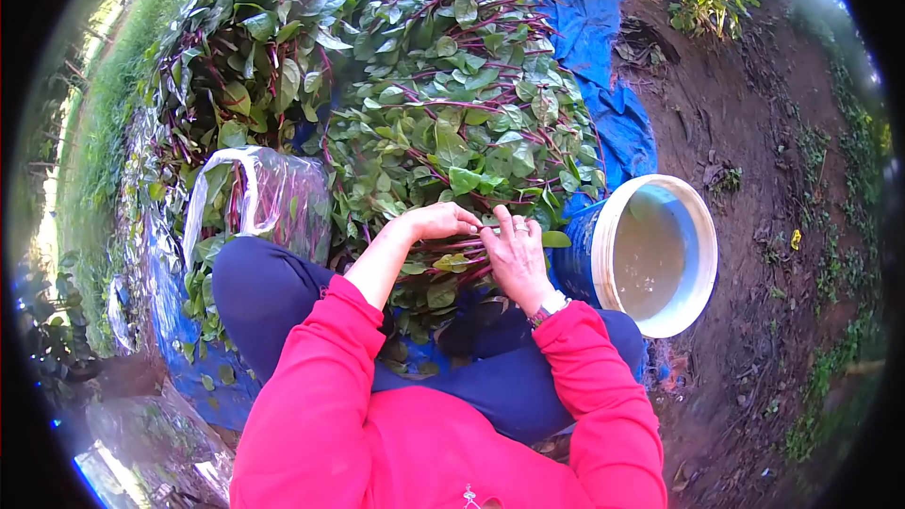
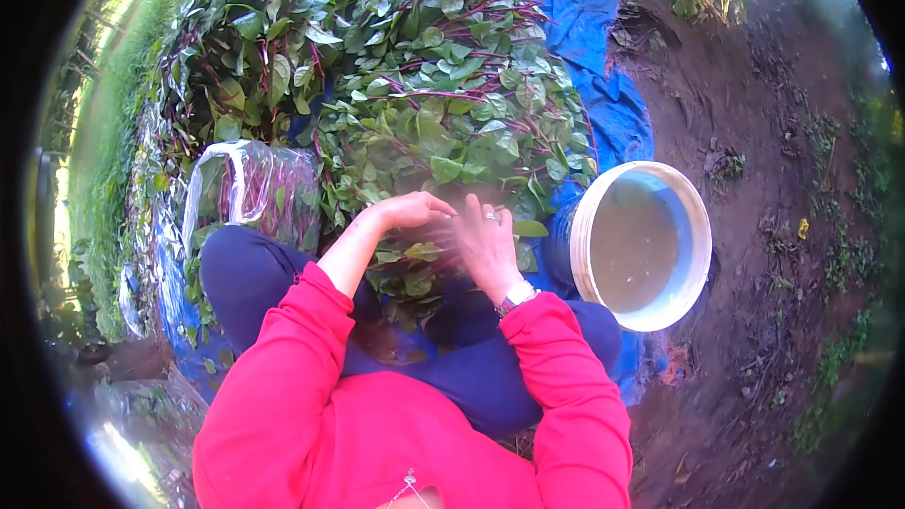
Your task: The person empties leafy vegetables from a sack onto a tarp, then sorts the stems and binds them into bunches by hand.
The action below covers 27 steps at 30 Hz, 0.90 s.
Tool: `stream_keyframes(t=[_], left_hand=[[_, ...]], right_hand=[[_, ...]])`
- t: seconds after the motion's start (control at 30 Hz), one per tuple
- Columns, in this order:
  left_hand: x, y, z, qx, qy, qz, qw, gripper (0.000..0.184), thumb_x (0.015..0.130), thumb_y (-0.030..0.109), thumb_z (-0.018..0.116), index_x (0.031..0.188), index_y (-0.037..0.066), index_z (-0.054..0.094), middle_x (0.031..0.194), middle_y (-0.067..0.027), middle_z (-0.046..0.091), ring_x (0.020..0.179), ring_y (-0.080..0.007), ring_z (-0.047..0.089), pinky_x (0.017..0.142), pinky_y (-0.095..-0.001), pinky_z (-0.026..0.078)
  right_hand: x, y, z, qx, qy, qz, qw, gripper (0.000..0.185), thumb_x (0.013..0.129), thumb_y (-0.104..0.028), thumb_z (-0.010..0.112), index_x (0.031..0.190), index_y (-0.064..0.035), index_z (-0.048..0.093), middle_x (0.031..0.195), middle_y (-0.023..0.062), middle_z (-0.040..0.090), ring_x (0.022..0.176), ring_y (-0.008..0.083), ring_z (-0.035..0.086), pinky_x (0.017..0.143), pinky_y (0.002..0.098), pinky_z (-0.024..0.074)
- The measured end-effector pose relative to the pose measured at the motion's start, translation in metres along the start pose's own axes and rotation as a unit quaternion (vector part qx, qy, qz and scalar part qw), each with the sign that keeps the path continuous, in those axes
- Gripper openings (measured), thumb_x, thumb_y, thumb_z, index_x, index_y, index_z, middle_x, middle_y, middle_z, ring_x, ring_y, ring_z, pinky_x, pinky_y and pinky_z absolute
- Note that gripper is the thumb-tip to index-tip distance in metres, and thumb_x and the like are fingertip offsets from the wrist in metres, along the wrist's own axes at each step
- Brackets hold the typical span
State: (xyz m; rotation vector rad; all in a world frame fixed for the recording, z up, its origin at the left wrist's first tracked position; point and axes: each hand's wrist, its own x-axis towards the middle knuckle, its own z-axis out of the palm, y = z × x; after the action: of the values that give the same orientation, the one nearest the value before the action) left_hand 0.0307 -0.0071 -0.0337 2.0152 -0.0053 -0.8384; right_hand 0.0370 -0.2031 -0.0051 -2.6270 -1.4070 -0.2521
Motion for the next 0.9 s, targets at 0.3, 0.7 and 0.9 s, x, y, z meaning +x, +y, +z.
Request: stream_keyframes(t=[0.3,0.7,0.9], left_hand=[[-0.032,0.017,0.019,0.093,0.352,0.204,0.909,0.032,0.081,0.031,0.062,0.108,0.013,0.063,0.099,-0.0121,0.056,0.092,-0.0294,0.055,0.083,-0.0387,0.045],[-0.038,0.022,0.056,0.089,0.407,0.204,0.886,0.008,0.082,0.012,0.056,0.082,0.007,0.062,0.079,-0.0095,0.057,0.077,-0.0274,0.059,0.065,-0.0348,0.049],[-0.026,-0.025,0.028,0.052,0.469,0.025,0.881,0.008,0.083,0.012,0.055,0.087,0.008,0.061,0.081,-0.0086,0.056,0.081,-0.0266,0.056,0.071,-0.0392,0.047]], right_hand=[[-0.003,0.011,0.000,0.034,-0.163,0.071,0.984,0.028,0.067,-0.012,0.062,0.090,-0.0058,0.048,0.075,0.0096,0.059,0.076,0.0272,0.062,0.089,0.0507,0.0373],[-0.007,-0.004,-0.008,0.054,-0.149,0.075,0.985,0.025,0.067,-0.011,0.060,0.089,-0.0067,0.050,0.077,0.0107,0.061,0.076,0.0270,0.062,0.080,0.0479,0.0414],[-0.041,-0.046,-0.021,0.017,-0.114,0.023,0.993,0.013,0.076,-0.012,0.055,0.088,-0.0092,0.052,0.071,0.0054,0.055,0.073,0.0240,0.060,0.091,0.0565,0.0366]])
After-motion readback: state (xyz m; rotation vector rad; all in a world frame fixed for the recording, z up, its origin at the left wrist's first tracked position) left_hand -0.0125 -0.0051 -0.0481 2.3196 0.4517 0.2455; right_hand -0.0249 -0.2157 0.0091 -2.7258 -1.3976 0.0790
